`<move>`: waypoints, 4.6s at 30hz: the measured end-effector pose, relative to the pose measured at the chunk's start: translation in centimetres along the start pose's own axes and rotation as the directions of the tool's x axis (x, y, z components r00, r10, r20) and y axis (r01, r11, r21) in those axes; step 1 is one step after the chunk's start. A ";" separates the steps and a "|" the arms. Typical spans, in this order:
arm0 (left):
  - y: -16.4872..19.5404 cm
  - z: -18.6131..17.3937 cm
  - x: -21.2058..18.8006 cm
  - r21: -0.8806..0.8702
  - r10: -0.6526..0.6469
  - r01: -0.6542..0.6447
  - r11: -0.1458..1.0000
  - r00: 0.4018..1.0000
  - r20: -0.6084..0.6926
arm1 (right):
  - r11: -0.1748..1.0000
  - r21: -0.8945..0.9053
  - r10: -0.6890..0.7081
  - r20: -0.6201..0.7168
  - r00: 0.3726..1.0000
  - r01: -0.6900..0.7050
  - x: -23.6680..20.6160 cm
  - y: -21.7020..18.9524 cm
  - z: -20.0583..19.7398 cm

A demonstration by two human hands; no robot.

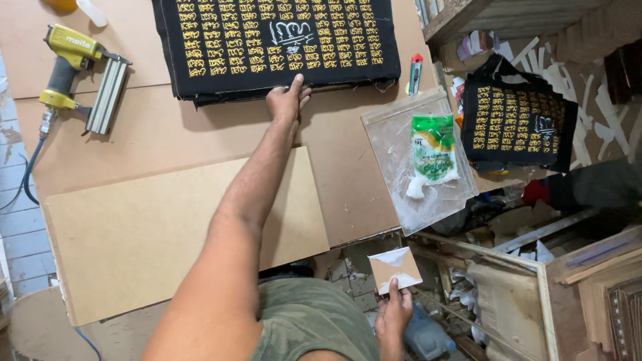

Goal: The person spreads white glue across a wooden board using a small flat scraper, then lays a black embroidered fabric panel over the glued board and presses and smooths it flat with both hands. They stack the finished mounted panel with others, then sort through a pile of scrap fabric pieces before starting the next board.

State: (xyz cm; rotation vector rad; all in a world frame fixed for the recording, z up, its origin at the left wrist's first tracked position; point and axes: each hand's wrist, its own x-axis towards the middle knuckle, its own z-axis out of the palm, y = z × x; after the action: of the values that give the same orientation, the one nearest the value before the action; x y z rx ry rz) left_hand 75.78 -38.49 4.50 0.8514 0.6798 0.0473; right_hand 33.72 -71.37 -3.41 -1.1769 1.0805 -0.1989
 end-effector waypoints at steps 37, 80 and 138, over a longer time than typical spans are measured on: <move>-1.0 -14.6 -9.5 0.790 0.615 -0.441 0.425 0.782 0.105 | 0.933 0.180 -0.349 0.245 0.904 0.312 10.8 -13.8 -2.5; 15.3 -50.8 -18.0 0.824 0.149 -0.489 -0.287 0.827 0.542 | 0.996 -0.042 -0.027 0.691 0.722 0.078 -17.0 4.9 6.0; 26.2 -61.5 -19.3 0.695 0.091 -0.586 -0.416 0.734 0.673 | 0.985 0.018 0.119 0.651 0.750 -0.171 -55.8 33.1 23.1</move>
State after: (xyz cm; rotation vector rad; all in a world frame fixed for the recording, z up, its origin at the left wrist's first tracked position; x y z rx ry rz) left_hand 31.24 14.93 4.86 2.7850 -0.2412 -0.0661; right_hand 9.79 -6.90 1.18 -0.9703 0.5291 0.2831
